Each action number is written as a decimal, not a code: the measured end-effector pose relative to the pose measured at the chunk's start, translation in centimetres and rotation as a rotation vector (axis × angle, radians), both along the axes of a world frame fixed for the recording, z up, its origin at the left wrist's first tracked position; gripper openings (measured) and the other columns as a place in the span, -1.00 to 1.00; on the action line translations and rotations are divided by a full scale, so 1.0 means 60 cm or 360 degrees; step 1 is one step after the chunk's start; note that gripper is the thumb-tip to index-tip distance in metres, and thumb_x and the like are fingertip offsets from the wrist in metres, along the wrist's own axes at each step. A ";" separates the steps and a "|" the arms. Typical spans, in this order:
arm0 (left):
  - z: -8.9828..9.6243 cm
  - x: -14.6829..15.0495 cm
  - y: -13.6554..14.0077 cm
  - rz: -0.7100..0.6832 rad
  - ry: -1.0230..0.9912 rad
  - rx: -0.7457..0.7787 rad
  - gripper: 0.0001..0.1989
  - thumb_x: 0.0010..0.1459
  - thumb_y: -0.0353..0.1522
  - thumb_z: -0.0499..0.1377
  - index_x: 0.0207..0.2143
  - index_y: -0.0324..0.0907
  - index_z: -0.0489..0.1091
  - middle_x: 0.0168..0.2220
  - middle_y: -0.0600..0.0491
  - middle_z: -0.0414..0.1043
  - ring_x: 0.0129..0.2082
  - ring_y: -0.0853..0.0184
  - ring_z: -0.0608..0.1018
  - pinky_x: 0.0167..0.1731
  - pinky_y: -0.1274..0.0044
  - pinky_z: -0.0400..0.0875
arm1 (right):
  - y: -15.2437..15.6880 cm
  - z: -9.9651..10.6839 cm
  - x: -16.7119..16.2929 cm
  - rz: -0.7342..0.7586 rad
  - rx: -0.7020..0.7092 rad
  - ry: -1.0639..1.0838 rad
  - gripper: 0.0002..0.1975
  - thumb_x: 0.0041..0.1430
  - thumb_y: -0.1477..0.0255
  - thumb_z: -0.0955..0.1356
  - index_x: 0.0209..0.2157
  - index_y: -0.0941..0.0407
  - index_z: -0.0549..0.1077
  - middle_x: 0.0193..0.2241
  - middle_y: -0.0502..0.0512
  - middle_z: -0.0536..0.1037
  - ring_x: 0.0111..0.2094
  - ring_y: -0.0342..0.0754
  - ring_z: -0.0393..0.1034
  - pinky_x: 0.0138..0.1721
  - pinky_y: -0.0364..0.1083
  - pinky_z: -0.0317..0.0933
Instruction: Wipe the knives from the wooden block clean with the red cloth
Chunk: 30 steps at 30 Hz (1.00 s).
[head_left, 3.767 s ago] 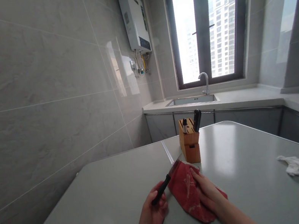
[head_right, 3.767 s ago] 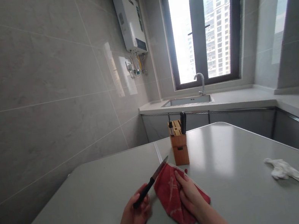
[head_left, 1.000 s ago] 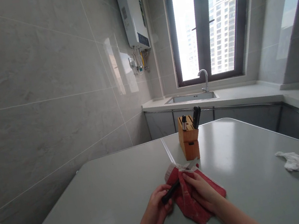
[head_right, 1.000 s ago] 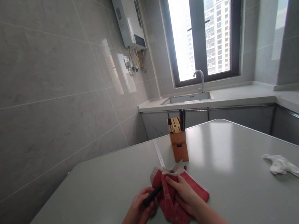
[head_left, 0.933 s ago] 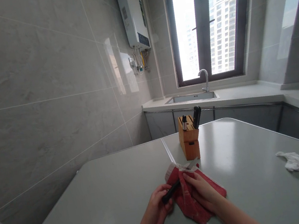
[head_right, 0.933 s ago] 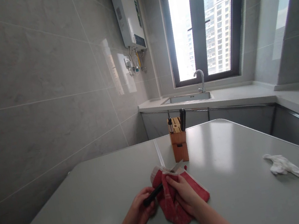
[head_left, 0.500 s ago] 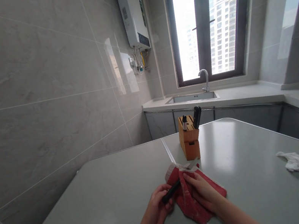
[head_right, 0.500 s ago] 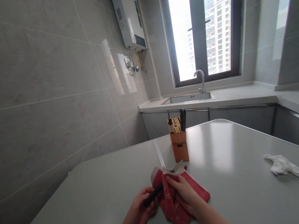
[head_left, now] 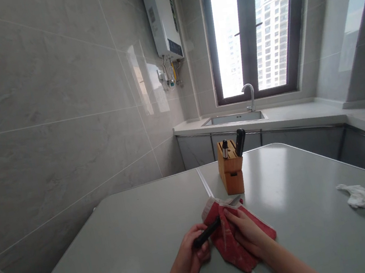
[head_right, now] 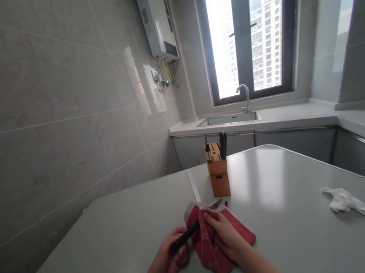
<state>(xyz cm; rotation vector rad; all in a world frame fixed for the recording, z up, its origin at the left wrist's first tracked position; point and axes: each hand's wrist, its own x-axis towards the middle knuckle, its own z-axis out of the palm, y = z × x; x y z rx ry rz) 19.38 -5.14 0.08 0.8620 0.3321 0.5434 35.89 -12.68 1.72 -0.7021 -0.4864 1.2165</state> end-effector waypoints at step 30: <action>-0.010 -0.017 0.010 -0.0231 -0.0280 -0.0362 -0.78 0.10 -0.32 0.19 -0.19 -0.21 0.38 -0.68 0.20 0.13 -0.71 0.59 0.10 -0.67 0.71 -0.11 | 0.003 0.004 0.005 -0.0168 -0.0012 0.0190 -0.74 -0.15 0.37 0.50 -0.38 0.10 0.43 -0.58 -0.07 0.53 -0.58 -0.14 0.42 -0.43 -0.13 0.33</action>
